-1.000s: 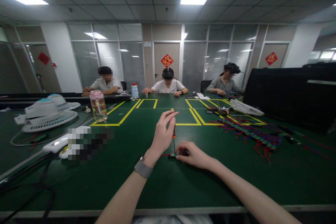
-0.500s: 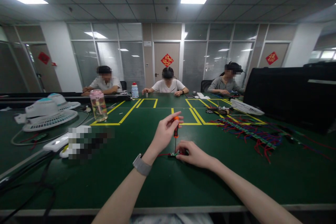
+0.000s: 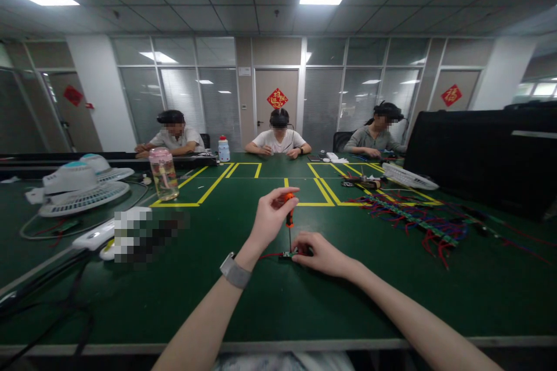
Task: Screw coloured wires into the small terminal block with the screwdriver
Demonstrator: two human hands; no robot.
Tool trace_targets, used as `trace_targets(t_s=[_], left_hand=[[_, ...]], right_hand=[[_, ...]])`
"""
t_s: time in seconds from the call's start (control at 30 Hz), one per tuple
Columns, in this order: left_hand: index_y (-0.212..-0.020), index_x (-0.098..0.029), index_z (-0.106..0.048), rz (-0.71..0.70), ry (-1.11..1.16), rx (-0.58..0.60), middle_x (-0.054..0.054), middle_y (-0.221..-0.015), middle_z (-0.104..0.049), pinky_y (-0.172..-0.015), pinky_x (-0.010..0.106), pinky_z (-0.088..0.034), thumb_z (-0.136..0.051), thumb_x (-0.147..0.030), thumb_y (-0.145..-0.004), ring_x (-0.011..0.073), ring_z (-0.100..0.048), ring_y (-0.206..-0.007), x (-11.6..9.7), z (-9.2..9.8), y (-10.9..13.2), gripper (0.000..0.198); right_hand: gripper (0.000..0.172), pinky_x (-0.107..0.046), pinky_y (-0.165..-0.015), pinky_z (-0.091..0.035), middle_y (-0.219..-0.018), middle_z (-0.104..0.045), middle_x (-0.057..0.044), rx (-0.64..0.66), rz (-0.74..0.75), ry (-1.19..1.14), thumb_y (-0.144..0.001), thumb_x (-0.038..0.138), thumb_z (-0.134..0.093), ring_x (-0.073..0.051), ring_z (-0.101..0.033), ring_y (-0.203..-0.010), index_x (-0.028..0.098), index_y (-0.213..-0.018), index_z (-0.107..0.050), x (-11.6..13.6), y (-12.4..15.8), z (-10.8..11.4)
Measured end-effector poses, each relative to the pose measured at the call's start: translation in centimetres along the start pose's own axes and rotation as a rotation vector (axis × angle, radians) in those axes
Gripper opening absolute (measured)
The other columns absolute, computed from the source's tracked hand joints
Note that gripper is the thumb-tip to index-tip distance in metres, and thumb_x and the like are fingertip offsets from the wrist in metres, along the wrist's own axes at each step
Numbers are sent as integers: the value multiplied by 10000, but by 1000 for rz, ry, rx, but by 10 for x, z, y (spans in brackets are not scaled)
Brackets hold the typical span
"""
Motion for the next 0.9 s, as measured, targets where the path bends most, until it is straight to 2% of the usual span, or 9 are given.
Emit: trace_targets(t_s=[0.1,0.17,0.3,0.4,0.5,0.6,0.73,0.8,0.9], left_hand=[[-946,-220,-715,-191,-279,-137,65,-1005,-579,-876,345,-471,-638,-302,-787,183,-585,-926,-20,10,5,195],[-1015,-232,-697,-236,-270,-118,76,-1098,-562,-948,358,-440,-550,-282,-854,189,-562,-1029,-26,7,7,224],[-1097,-178,-652,-62,-3,47,71,-942,-634,-791,313,-516,-482,-262,-890,162,-626,-856,-10,-8,3,281],[-967,-183,-695,-98,-141,-41,51,-895,-596,-758,303,-509,-615,-292,-807,157,-605,-806,-13,1,3,210],[-967,-227,-710,-234,-347,-132,69,-1052,-545,-911,358,-455,-630,-324,-795,185,-566,-965,-27,9,8,213],[-1114,-228,-656,-191,-216,-63,88,-1180,-561,-958,381,-435,-478,-298,-888,192,-567,-1047,-23,4,5,297],[-1135,-160,-633,26,59,32,85,-944,-674,-773,335,-524,-506,-307,-868,172,-642,-813,-2,-3,0,331],[-1050,-170,-678,-5,-39,-22,68,-903,-652,-761,311,-518,-597,-306,-810,163,-628,-799,-4,3,0,288],[-962,-215,-717,-116,-223,-125,70,-1035,-582,-846,317,-486,-648,-314,-771,178,-589,-939,-13,13,2,226]], right_hand=[[111,-224,-612,-400,-734,-575,-1,-3,-3,4,-763,211,-640,-121,-514,-658,152,-853,-664,-1,-1,0],[111,-225,-614,-402,-732,-576,0,-2,0,5,-766,216,-637,-120,-514,-655,151,-853,-663,-1,-1,0],[122,-228,-617,-408,-747,-586,-5,9,-3,2,-777,239,-631,-121,-516,-657,153,-860,-659,-1,-1,-1],[125,-231,-618,-411,-751,-584,-5,8,2,5,-782,246,-628,-123,-516,-659,158,-866,-659,0,0,0],[121,-233,-616,-412,-739,-578,-2,6,5,7,-783,242,-627,-124,-515,-653,158,-864,-656,1,0,0],[123,-232,-618,-414,-748,-578,-3,10,6,-1,-786,246,-625,-122,-517,-655,160,-869,-654,1,0,0],[126,-229,-618,-411,-761,-576,-4,11,9,-5,-789,250,-623,-120,-519,-661,161,-874,-653,0,0,0],[130,-228,-615,-408,-753,-574,-2,10,5,-4,-786,252,-628,-122,-520,-662,161,-876,-654,1,0,0],[132,-225,-607,-404,-744,-572,1,10,-3,-6,-780,255,-638,-121,-518,-660,161,-871,-654,0,0,0]])
Point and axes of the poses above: each hand's wrist, its own y-axis away from the middle knuckle, its own z-axis out of the back of the hand, x = y × z, the point moved 9 cm from there along -y, towards the middle knuckle
